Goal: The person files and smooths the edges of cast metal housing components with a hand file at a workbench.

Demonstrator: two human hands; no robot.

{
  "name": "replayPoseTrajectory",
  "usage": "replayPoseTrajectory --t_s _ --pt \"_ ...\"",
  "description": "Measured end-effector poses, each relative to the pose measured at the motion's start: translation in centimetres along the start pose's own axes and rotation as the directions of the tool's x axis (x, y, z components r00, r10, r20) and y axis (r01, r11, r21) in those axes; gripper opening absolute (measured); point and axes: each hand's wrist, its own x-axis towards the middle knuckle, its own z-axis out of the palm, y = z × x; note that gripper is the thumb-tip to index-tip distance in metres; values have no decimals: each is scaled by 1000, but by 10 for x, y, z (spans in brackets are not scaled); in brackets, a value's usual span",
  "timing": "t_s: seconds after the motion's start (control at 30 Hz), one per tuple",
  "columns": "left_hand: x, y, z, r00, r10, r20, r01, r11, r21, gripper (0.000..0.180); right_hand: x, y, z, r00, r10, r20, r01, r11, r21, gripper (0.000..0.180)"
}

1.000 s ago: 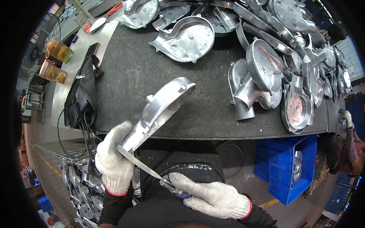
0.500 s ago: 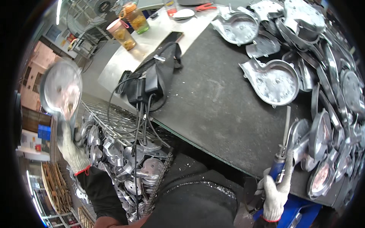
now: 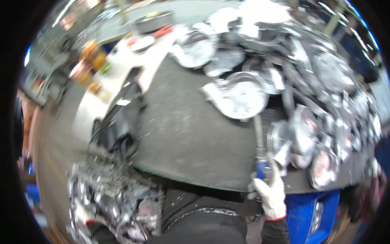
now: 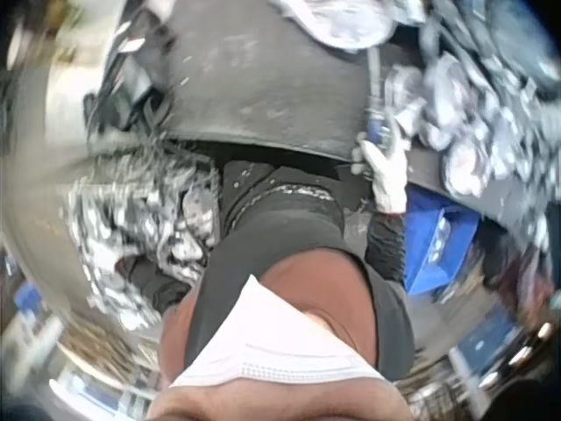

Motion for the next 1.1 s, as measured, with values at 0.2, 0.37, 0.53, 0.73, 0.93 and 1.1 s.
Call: replayPoseTrajectory --t_s 0.2,0.37,0.53,0.73,0.93,1.1 --pt "-156 248 66 641 767 23 -762 639 -100 48 6 3 5 993 -5 120 -6 996 86 93" --pt "-401 320 203 -157 949 272 -672 99 -734 51 0 19 -5 997 -60 -45 69 974 217 84" --pt "-551 304 302 -244 749 616 -818 182 -545 70 -5 28 0 984 -166 -58 176 950 257 80" --pt "-524 266 278 -506 806 308 -720 -197 -666 20 1 49 -14 976 -207 -72 219 919 327 85" --pt "-415 271 212 -527 697 486 -805 -226 -549 44 0 33 -23 986 -140 88 119 971 207 84" --pt "-422 243 184 -354 718 599 -777 130 -615 59 1 32 -18 989 -128 79 109 973 205 82"
